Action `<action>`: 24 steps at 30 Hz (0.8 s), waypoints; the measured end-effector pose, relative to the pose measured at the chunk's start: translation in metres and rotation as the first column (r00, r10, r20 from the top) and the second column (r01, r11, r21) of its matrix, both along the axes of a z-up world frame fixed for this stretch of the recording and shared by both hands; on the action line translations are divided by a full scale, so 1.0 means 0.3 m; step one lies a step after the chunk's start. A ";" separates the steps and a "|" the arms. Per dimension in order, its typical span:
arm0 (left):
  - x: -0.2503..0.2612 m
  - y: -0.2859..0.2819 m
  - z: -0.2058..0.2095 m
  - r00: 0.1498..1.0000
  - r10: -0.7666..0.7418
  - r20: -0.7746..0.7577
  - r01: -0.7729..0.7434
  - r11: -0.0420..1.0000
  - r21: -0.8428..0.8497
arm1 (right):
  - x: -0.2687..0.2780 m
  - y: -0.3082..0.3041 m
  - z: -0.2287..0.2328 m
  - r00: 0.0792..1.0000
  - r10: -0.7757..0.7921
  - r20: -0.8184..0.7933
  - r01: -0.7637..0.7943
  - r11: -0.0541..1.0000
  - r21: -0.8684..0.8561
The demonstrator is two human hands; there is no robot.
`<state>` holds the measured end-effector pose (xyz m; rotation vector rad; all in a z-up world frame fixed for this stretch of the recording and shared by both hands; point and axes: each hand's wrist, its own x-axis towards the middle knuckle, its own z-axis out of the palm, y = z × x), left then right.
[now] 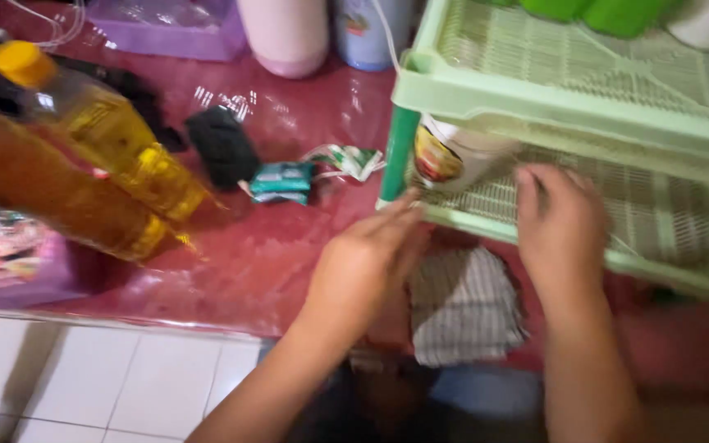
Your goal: Organizing various food items, jars, and spice packets on a table and placing them onto a plastic storage rack.
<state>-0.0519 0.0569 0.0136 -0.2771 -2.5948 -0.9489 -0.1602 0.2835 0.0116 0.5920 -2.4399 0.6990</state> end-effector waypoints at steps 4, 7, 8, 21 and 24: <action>-0.015 -0.233 -0.049 0.967 0.184 -0.175 -0.195 0.979 -0.051 | 0.110 -0.031 -0.022 0.989 0.052 -0.138 -0.071 0.988 -0.137; -0.048 -0.337 -0.045 0.959 0.205 -0.194 -0.242 0.951 -0.191 | 0.167 -0.043 -0.050 0.997 0.081 0.009 -0.075 0.951 -0.299; -0.056 -0.365 -0.051 0.961 0.207 -0.185 -0.250 0.935 -0.252 | 0.190 -0.046 -0.063 0.990 0.106 0.090 -0.065 0.924 -0.377; -0.070 -0.388 -0.074 0.892 0.394 -0.224 -0.438 0.875 -0.207 | 0.243 -0.095 -0.015 0.976 0.207 0.072 -0.153 0.879 -0.451; -0.019 -0.347 -0.049 0.885 0.404 -0.233 -0.405 0.913 0.042 | 0.258 -0.092 -0.026 0.958 0.283 0.047 -0.234 0.865 -0.444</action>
